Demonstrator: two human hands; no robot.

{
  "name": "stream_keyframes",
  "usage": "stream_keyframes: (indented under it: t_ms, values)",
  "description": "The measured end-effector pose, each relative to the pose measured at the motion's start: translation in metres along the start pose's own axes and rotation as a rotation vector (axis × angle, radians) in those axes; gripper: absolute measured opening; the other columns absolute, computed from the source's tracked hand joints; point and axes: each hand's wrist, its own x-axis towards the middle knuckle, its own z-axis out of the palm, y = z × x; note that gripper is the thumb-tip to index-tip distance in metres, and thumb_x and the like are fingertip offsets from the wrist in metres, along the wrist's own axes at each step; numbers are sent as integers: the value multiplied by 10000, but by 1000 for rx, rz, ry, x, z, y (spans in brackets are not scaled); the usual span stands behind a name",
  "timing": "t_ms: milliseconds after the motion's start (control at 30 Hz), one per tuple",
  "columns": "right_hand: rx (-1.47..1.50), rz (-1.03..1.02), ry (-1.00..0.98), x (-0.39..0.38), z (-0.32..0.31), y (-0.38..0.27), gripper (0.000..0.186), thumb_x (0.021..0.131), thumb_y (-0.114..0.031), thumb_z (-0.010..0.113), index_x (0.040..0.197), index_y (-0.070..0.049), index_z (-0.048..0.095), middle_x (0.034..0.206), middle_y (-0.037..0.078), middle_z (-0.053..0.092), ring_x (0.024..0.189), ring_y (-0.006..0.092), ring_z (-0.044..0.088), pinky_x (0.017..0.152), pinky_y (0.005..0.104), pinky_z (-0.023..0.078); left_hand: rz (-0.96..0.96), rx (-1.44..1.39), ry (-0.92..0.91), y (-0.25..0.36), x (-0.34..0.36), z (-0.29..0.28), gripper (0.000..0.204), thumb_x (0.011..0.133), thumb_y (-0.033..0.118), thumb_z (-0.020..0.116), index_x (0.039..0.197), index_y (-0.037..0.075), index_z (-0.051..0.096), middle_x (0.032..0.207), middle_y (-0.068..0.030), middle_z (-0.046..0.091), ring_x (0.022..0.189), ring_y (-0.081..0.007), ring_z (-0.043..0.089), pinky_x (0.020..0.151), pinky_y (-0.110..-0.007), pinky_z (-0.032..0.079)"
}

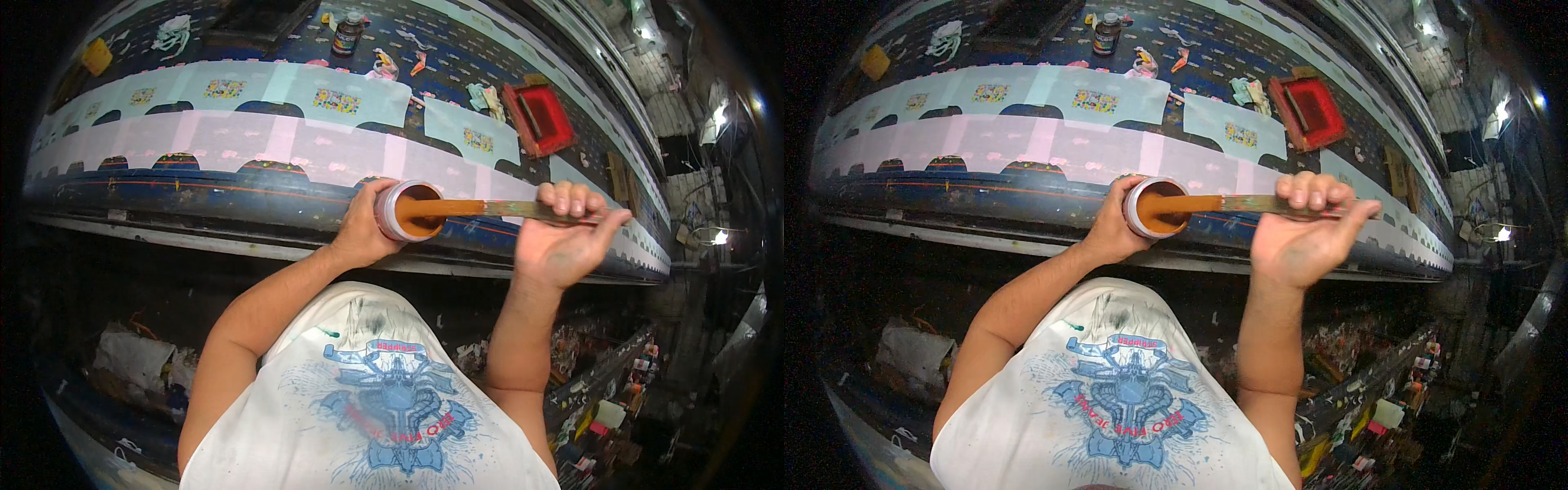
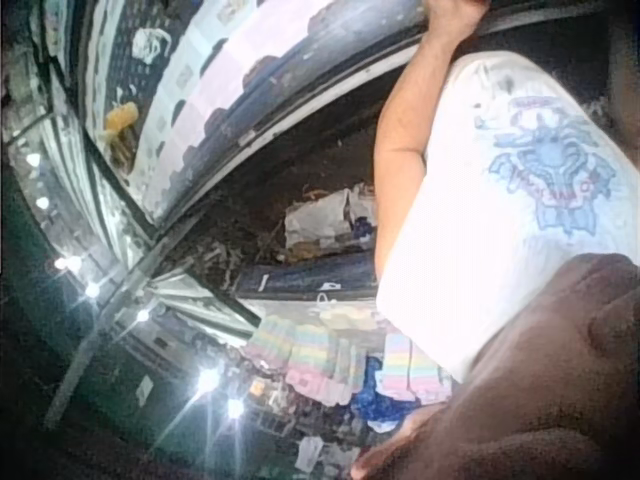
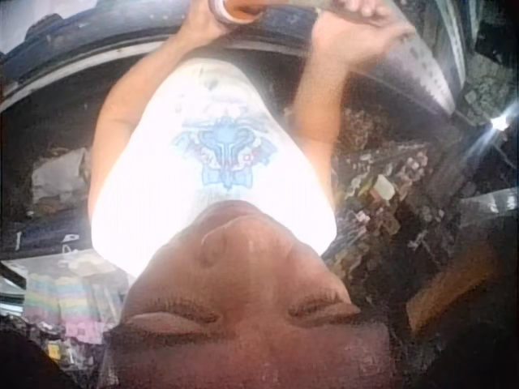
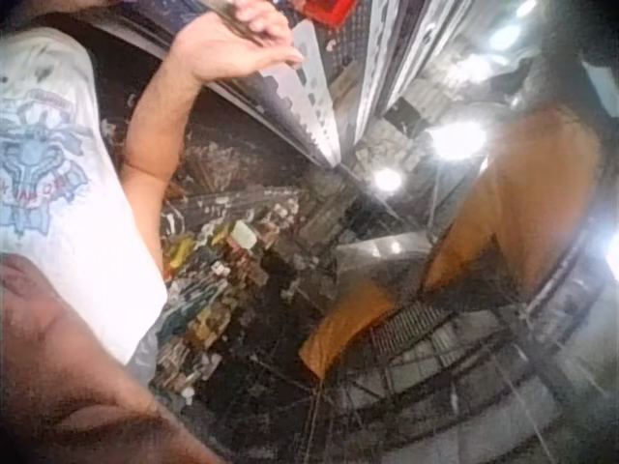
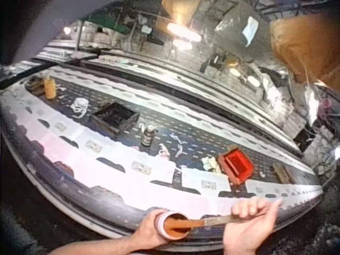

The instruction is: The person mixes paint in a small container using a stick, adds more paint from a bottle, and stirs again. The person then pours the mixed paint into a larger container and continues stirring.

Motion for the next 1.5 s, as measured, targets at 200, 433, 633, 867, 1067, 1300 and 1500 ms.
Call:
stream_keyframes:
  t_ms: [200,433,633,867,1067,1300,1500]
  values:
    - [13,2,-94,16,9,-32,552,1157,-572,534,860,-110,582,794,8,421,765,172,395,756,350,384,106,68,67,-8,1,-1,1392,667,22,1029,1732,50,134,1634,-246,495,1498,-357,549,1276,-472,421]
    - [24,5,-116,28,3,-44,500,1152,-545,575,898,-115,591,808,8,449,765,176,438,756,357,369,430,271,176,20,-5,-16,1244,701,377,1004,1706,107,323,1731,-317,324,1586,-537,331,1297,-622,276]
    - [97,122,-160,33,-6,-34,476,1170,-516,548,919,-115,598,829,15,472,789,185,450,781,372,382,474,497,174,54,-13,-17,932,816,577,886,1605,192,575,1725,-315,329,1602,-544,260,1300,-675,182]
    - [104,149,-242,34,-8,-27,483,1179,-540,510,952,-121,593,835,12,469,789,185,451,786,378,394,425,560,162,77,-11,-9,840,906,700,767,1573,211,624,1723,-274,352,1621,-514,226,1300,-678,149]
    - [121,153,-293,36,-10,-26,495,1179,-551,498,959,-120,603,837,11,468,788,188,453,784,384,408,420,616,136,84,-9,-4,855,898,714,769,1572,210,622,1730,-262,347,1627,-502,225,1303,-683,140]
    - [130,144,-324,38,-13,-26,496,1181,-546,498,959,-116,610,846,14,466,785,191,459,773,395,418,377,593,163,85,-14,-2,908,878,686,788,1581,145,596,1740,-265,343,1625,-519,233,1305,-673,160]
    - [116,125,-341,32,-13,-16,497,1190,-546,465,979,-110,580,856,20,468,782,192,466,775,395,434,198,145,325,88,-20,-13,862,972,675,661,1559,48,585,1743,-275,378,1629,-464,286,1330,-584,182]
